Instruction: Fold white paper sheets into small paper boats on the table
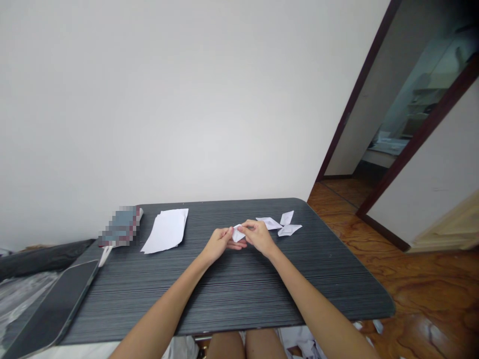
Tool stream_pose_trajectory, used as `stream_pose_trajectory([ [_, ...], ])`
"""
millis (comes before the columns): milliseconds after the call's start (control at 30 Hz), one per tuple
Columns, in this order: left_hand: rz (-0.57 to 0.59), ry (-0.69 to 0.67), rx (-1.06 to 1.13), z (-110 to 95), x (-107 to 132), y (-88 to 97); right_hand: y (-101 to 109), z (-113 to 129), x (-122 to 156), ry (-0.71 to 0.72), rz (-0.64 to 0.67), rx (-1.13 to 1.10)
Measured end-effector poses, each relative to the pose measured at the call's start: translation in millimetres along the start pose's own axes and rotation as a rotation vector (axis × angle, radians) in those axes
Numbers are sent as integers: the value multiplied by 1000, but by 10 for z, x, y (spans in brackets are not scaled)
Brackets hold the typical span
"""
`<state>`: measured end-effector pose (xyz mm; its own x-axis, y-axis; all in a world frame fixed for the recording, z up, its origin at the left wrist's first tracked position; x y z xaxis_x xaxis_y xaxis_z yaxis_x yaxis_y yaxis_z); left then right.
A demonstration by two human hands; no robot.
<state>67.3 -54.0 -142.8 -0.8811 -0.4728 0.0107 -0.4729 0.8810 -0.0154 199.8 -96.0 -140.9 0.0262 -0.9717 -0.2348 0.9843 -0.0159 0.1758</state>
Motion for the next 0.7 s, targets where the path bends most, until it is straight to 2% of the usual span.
stream_pose_trajectory([
  [200,-139,-74,-629,-80,95,15,-72,12,35,-21,94,-7],
  [300,-153,-119,-684,-134,131,-22,-107,63,56,-35,219,-105],
  [367,-150,-135,-667,-156,134,-39,-98,86,60,-19,254,-146],
  [533,-145,-129,-737,-161,111,-18,-15,40,35,39,159,-45],
  [700,-247,-204,-916,-120,107,15,-43,15,28,67,105,15],
])
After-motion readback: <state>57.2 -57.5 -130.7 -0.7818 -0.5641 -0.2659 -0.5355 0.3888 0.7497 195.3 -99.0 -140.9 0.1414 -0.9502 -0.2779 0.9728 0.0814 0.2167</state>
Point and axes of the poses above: each hand's wrist, its own x-axis away from the middle knuckle, its own y-axis out of the back of the hand, z = x × y, the point moved 1 cm from there along -x, towards the middle knuckle, and after that the axes turned 14 degrees about z, right-handed, at the moved point
